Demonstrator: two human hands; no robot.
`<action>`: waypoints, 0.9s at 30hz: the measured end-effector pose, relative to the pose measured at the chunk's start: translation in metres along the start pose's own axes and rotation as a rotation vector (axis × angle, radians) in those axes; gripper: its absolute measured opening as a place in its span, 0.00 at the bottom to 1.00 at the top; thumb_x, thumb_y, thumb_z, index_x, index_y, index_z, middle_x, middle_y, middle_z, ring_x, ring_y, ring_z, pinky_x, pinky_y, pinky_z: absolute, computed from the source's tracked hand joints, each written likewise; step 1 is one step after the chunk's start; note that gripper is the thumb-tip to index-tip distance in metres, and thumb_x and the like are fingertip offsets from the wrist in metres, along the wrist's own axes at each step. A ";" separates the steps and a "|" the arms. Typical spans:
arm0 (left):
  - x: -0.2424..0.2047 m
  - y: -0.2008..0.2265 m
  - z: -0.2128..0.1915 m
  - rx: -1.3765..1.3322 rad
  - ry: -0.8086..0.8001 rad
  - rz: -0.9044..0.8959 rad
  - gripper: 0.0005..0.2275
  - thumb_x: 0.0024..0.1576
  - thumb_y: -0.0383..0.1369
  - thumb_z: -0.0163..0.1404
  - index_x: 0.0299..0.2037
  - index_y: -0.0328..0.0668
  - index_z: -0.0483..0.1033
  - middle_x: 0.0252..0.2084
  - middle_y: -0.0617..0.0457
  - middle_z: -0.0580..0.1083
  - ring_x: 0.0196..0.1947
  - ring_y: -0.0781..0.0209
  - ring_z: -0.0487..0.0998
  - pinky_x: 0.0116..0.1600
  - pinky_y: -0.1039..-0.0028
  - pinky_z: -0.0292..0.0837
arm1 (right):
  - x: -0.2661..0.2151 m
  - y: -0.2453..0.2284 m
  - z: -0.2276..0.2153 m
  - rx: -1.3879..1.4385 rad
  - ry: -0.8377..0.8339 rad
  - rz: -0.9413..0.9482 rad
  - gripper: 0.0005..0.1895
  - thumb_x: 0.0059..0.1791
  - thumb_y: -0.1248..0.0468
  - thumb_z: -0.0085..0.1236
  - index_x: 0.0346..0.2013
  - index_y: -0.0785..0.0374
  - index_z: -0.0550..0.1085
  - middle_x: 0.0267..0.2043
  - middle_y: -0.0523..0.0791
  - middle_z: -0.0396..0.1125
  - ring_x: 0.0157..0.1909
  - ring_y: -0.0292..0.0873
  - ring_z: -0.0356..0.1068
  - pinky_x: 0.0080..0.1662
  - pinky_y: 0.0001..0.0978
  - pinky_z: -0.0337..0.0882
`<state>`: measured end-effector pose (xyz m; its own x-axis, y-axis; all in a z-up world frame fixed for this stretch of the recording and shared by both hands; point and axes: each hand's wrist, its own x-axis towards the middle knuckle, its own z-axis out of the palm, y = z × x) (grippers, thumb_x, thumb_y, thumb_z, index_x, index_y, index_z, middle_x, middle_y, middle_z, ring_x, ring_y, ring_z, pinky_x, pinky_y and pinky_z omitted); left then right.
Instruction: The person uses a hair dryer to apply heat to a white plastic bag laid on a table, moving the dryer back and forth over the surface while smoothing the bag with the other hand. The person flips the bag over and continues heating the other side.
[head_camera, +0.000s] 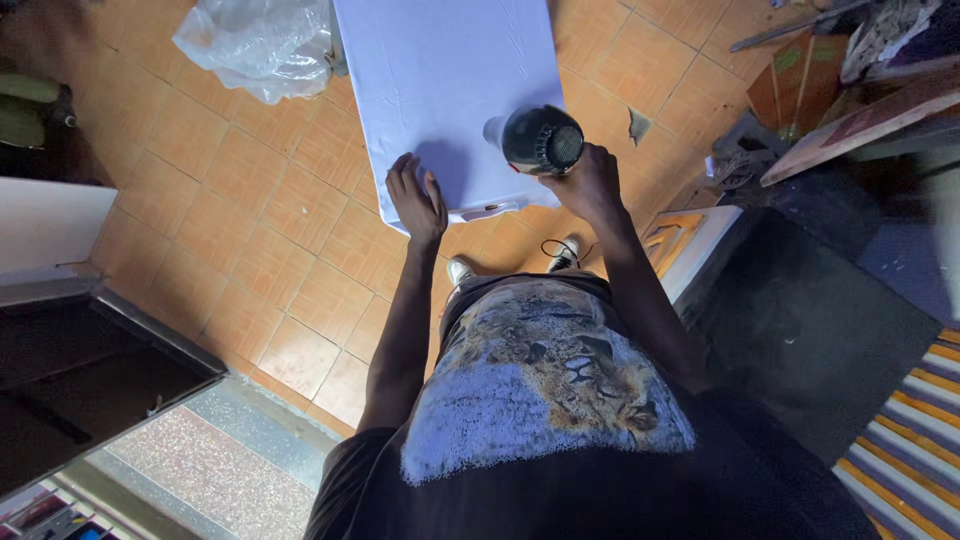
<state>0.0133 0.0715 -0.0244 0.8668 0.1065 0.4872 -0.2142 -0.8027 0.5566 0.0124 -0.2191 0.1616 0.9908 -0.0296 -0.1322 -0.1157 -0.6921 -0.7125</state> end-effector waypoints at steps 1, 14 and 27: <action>0.002 0.006 -0.006 0.005 -0.001 -0.002 0.17 0.67 0.44 0.38 0.56 0.44 0.70 0.57 0.50 0.67 0.61 0.48 0.70 0.70 0.50 0.57 | 0.005 0.006 0.003 0.004 -0.005 -0.001 0.18 0.41 0.60 0.69 0.26 0.75 0.74 0.27 0.65 0.71 0.38 0.75 0.73 0.39 0.59 0.73; 0.047 0.123 -0.031 -0.537 -0.154 0.071 0.30 0.54 0.26 0.60 0.66 0.30 0.62 0.65 0.32 0.65 0.66 0.27 0.66 0.69 0.43 0.60 | 0.004 0.010 0.001 -0.131 0.000 0.126 0.13 0.42 0.56 0.66 0.28 0.64 0.78 0.27 0.57 0.73 0.39 0.69 0.75 0.39 0.57 0.74; 0.093 0.126 -0.009 -0.565 -0.386 0.189 0.34 0.47 0.38 0.72 0.62 0.42 0.68 0.61 0.47 0.73 0.59 0.46 0.78 0.63 0.60 0.75 | 0.003 -0.004 -0.053 0.340 -0.096 -0.193 0.25 0.44 0.65 0.76 0.52 0.68 0.75 0.45 0.51 0.74 0.47 0.43 0.76 0.49 0.34 0.79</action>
<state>0.0632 -0.0145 0.0971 0.8668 -0.3040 0.3953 -0.4873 -0.3485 0.8007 0.0193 -0.2548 0.2008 0.9874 0.1559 -0.0261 0.0390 -0.4002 -0.9156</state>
